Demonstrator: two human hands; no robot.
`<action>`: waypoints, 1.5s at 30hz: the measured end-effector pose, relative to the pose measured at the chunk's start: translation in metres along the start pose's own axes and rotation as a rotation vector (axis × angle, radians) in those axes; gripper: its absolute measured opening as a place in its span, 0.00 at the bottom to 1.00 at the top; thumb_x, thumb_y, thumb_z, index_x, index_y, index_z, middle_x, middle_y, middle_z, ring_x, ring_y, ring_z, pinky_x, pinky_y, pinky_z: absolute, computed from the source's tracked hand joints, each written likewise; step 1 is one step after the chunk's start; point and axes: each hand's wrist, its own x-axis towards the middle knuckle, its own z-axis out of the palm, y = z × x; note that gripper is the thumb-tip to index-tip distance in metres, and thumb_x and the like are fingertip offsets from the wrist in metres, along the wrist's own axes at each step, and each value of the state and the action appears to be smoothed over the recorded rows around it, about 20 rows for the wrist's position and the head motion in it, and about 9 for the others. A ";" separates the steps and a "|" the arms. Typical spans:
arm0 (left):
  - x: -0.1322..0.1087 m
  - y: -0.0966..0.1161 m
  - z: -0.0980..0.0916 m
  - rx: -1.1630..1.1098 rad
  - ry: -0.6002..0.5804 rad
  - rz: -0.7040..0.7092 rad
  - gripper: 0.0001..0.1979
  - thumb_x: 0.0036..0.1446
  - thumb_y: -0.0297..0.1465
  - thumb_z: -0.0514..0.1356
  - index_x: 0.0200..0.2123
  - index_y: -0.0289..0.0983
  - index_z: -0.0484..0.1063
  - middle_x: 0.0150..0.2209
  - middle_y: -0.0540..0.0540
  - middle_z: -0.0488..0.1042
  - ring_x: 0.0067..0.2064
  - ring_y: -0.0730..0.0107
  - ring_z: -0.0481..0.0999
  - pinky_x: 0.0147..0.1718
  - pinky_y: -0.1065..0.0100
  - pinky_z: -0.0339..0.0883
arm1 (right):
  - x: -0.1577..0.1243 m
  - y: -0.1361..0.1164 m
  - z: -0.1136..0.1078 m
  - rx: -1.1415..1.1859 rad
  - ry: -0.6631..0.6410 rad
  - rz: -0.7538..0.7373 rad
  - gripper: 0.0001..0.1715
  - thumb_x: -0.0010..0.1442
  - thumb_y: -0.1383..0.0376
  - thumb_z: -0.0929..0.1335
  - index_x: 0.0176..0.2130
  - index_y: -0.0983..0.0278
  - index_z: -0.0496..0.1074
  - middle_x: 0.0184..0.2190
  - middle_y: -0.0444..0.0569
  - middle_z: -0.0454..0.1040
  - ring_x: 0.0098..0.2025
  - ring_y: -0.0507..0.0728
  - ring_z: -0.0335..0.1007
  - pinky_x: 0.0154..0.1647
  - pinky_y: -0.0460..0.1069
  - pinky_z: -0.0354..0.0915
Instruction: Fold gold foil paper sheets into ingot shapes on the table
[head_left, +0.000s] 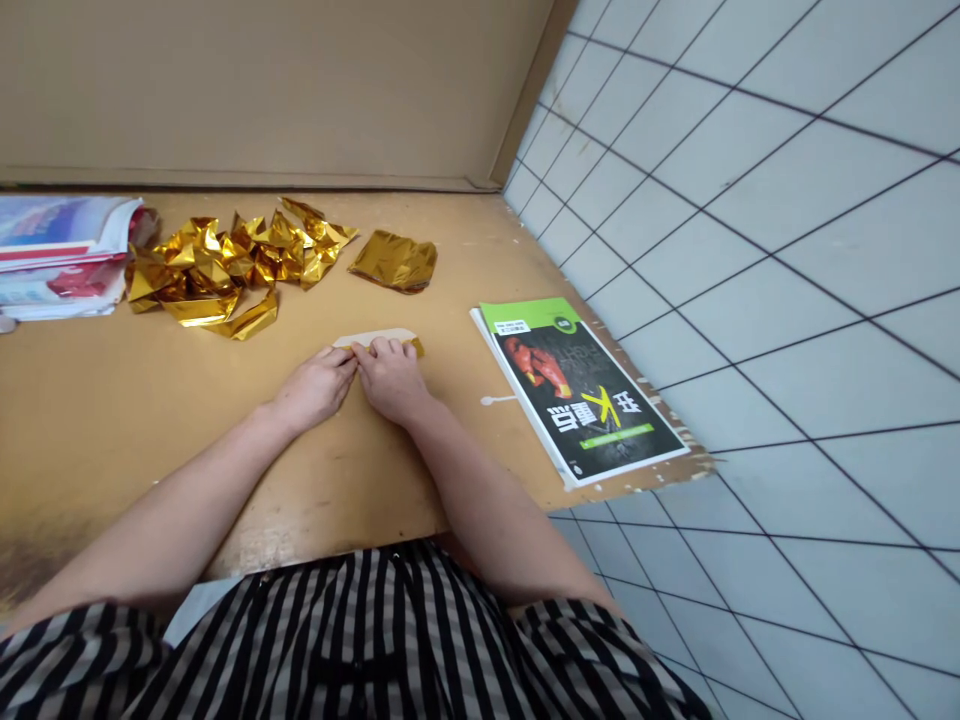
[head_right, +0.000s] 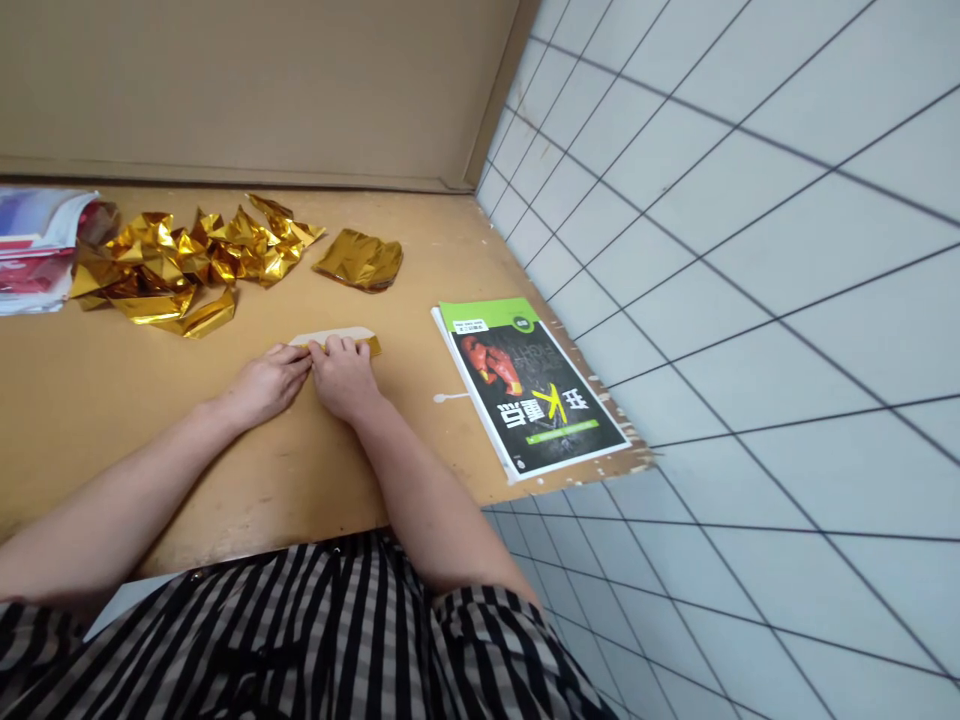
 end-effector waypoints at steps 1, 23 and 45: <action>0.000 0.000 0.000 -0.006 0.002 -0.005 0.17 0.65 0.28 0.48 0.48 0.36 0.76 0.46 0.39 0.76 0.46 0.60 0.73 0.48 0.58 0.72 | 0.000 0.000 0.000 0.000 -0.004 0.003 0.26 0.68 0.64 0.55 0.61 0.65 0.65 0.48 0.62 0.71 0.49 0.65 0.61 0.50 0.59 0.53; 0.003 -0.008 -0.002 -0.067 0.041 -0.040 0.11 0.64 0.31 0.53 0.38 0.37 0.76 0.40 0.42 0.75 0.44 0.61 0.72 0.46 0.58 0.71 | -0.014 0.073 0.001 0.249 0.297 0.088 0.17 0.63 0.66 0.61 0.45 0.64 0.76 0.42 0.57 0.75 0.45 0.62 0.68 0.48 0.57 0.62; 0.003 0.003 -0.002 0.016 0.023 0.074 0.14 0.66 0.33 0.51 0.44 0.36 0.75 0.42 0.40 0.74 0.45 0.59 0.72 0.47 0.57 0.70 | -0.007 0.044 -0.001 0.348 0.105 0.284 0.22 0.60 0.69 0.63 0.54 0.66 0.69 0.33 0.50 0.79 0.36 0.59 0.74 0.46 0.53 0.63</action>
